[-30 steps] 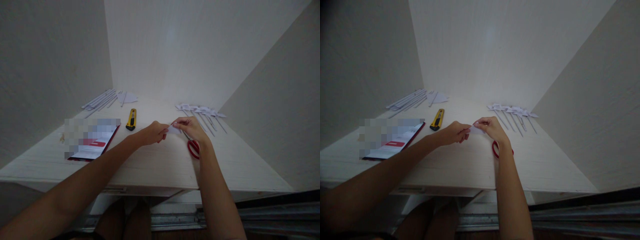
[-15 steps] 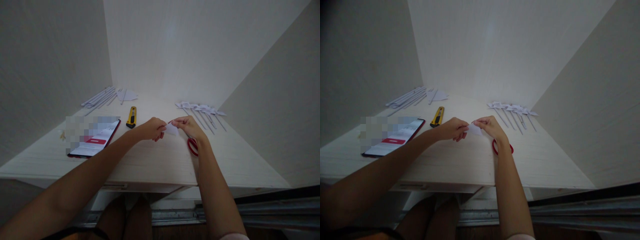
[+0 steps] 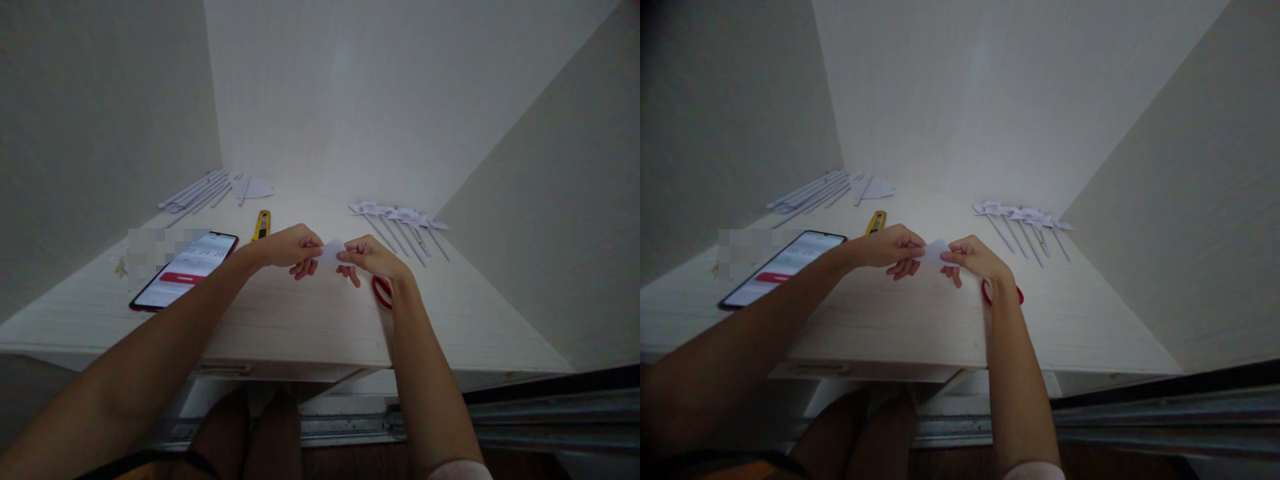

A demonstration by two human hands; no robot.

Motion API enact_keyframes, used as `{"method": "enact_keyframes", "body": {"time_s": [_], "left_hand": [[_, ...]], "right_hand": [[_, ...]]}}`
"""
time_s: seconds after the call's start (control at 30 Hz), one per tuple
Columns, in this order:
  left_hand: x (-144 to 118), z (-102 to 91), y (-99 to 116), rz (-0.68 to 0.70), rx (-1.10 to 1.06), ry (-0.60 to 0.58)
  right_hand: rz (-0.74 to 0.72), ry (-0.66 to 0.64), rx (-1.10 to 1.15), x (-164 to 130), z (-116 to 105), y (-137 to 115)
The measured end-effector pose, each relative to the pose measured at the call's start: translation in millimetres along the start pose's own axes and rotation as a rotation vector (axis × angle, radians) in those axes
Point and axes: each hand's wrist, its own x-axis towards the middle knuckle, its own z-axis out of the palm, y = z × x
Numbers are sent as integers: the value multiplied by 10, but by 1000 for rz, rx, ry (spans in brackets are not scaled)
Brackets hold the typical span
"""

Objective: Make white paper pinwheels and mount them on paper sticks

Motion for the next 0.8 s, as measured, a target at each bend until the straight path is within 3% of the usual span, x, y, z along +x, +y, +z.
{"method": "enact_keyframes", "body": {"time_s": [0.1,0.3,0.43,0.57,0.6,0.73,0.8], "left_hand": [[-10,-47,-23,11,-6,12],[-71,-133,-39,30,-2,59],[-105,-140,31,20,-24,167],[-85,-117,63,31,-61,260],[-75,-108,60,25,-63,251],[-40,-77,32,7,-62,227],[-23,-71,9,-20,-33,211]], "right_hand": [[43,53,18,0,26,-23],[16,35,-17,-60,-38,-22],[6,273,-109,-124,-160,30],[-211,618,-44,-71,-178,32],[-236,622,-30,-35,-152,24],[-228,386,-119,109,8,-18],[-214,343,-124,139,70,-36]]}}
